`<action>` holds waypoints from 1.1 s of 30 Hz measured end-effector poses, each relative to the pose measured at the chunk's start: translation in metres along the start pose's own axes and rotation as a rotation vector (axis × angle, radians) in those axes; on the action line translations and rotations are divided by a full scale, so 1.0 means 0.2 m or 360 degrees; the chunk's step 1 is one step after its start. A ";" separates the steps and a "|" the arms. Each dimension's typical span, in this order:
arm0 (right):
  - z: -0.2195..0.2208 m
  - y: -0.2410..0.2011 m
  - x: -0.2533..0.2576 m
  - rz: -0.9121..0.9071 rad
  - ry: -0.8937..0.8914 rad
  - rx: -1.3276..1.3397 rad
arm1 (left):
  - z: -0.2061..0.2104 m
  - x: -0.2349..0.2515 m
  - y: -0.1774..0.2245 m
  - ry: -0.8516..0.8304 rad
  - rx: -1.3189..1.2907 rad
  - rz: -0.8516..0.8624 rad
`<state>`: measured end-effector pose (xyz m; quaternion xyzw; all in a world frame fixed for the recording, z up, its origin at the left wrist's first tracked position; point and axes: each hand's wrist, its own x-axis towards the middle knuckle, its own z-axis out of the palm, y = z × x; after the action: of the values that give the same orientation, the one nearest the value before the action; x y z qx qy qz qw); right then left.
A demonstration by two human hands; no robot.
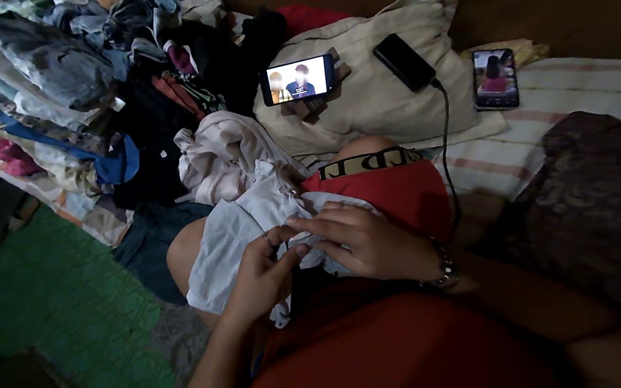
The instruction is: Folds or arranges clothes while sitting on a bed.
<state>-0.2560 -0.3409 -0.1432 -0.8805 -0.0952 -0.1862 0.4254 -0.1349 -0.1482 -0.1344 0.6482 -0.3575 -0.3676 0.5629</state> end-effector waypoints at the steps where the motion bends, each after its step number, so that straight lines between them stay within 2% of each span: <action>1: 0.00 -0.01 0.00 0.0001 0.0001 -0.0025 | 0.00 0.00 0.00 -0.0017 0.0018 0.0011; 5: 0.02 -0.01 0.00 -0.0032 0.0125 -0.0012 | 0.00 -0.02 -0.01 0.0064 0.0114 0.0083; 10: 0.05 0.00 0.00 -0.0043 0.0155 0.0031 | 0.01 -0.04 -0.01 0.0135 0.0491 0.0169; 16: 0.07 -0.01 0.01 -0.0092 0.0159 -0.0033 | 0.00 -0.02 0.01 0.0023 0.0126 -0.0034; 20: 0.09 0.00 -0.01 -0.0102 0.0195 -0.0052 | 0.02 0.00 -0.01 -0.0018 0.0177 0.0047; 24: 0.11 0.00 -0.02 0.0091 0.0250 0.0092 | 0.02 0.02 -0.03 -0.0039 0.0302 0.0092; 26: 0.09 0.00 -0.02 0.0179 0.0172 0.0130 | 0.03 0.01 -0.04 -0.0024 0.0307 0.0073; 29: 0.05 0.01 -0.01 0.0073 0.0024 0.0128 | 0.02 0.01 -0.04 0.0000 0.0247 0.0039; 33: 0.03 -0.01 -0.02 0.0038 -0.0076 0.0254 | -0.03 -0.01 -0.04 -0.0137 -0.0026 -0.0071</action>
<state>-0.2581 -0.3346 -0.1459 -0.8491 -0.1093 -0.1518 0.4941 -0.1304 -0.1436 -0.1425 0.6350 -0.3637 -0.4106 0.5440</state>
